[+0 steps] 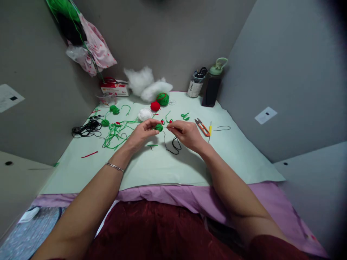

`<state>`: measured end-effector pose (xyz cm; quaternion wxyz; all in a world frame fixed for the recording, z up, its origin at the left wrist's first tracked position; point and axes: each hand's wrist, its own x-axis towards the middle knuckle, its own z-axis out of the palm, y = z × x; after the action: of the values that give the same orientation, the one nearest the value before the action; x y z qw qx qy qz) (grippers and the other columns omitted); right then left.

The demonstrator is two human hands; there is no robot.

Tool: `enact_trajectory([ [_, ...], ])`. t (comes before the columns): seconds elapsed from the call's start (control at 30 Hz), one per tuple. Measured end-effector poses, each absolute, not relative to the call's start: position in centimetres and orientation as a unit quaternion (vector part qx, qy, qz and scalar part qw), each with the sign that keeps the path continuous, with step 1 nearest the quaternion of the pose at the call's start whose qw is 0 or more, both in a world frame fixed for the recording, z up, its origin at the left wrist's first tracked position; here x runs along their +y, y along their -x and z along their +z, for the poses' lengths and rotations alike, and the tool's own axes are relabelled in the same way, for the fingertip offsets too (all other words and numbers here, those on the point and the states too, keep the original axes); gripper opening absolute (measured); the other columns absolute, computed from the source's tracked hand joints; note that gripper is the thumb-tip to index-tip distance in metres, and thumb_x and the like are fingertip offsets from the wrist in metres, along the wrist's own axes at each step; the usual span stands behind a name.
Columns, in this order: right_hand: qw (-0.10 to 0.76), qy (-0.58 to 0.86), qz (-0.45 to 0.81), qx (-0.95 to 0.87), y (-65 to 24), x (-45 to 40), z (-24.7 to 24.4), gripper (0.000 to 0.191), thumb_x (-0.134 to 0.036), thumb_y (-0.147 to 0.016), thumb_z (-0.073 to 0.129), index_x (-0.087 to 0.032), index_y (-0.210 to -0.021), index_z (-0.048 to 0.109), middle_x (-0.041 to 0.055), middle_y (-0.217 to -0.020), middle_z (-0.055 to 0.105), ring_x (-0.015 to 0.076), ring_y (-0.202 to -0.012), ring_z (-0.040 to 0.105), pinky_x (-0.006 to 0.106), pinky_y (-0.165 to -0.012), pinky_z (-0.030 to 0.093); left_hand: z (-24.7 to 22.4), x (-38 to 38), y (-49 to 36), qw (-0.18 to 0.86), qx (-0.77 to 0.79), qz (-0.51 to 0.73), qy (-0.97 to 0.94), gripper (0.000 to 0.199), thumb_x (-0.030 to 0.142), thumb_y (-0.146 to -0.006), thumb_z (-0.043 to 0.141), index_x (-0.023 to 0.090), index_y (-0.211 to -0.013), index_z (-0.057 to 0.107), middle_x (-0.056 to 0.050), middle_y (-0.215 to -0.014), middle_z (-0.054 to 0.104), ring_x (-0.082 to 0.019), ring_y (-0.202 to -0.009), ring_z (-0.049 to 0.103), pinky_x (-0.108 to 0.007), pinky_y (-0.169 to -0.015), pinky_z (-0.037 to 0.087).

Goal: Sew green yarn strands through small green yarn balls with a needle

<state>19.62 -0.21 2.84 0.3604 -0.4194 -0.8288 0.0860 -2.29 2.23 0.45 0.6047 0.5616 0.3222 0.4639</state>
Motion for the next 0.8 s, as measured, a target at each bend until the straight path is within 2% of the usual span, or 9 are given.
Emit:
enact_trajectory([
  [0.53, 0.317, 0.433, 0.062, -0.841, -19.72, -0.34, 2.7, 0.02, -0.022, -0.097, 0.055, -0.02, -0.095, 0.075, 0.0043, -0.087, 0.077, 0.016, -0.073, 0.065, 0.026, -0.068, 0.039, 0.31, 2.32, 2.34, 0.602, 0.324, 0.464, -0.564, 0.036, 0.016, -0.067, 0.082, 0.02, -0.102, 0.075, -0.006, -0.113, 0.071, -0.02, -0.108, 0.063, -0.034, -0.098, 0.047],
  [0.8, 0.313, 0.438, 0.098, -0.837, -19.96, -0.4, 2.96, 0.018, -0.021, -0.095, 0.057, -0.02, -0.095, 0.075, 0.0041, -0.085, 0.075, 0.0156, -0.071, 0.061, 0.025, -0.067, 0.036, -0.01, 2.29, 2.47, 0.617, 0.337, 0.425, -0.571, 0.04, 0.023, -0.071, 0.083, 0.022, -0.111, 0.078, -0.006, -0.114, 0.074, -0.02, -0.104, 0.066, -0.033, -0.096, 0.048],
])
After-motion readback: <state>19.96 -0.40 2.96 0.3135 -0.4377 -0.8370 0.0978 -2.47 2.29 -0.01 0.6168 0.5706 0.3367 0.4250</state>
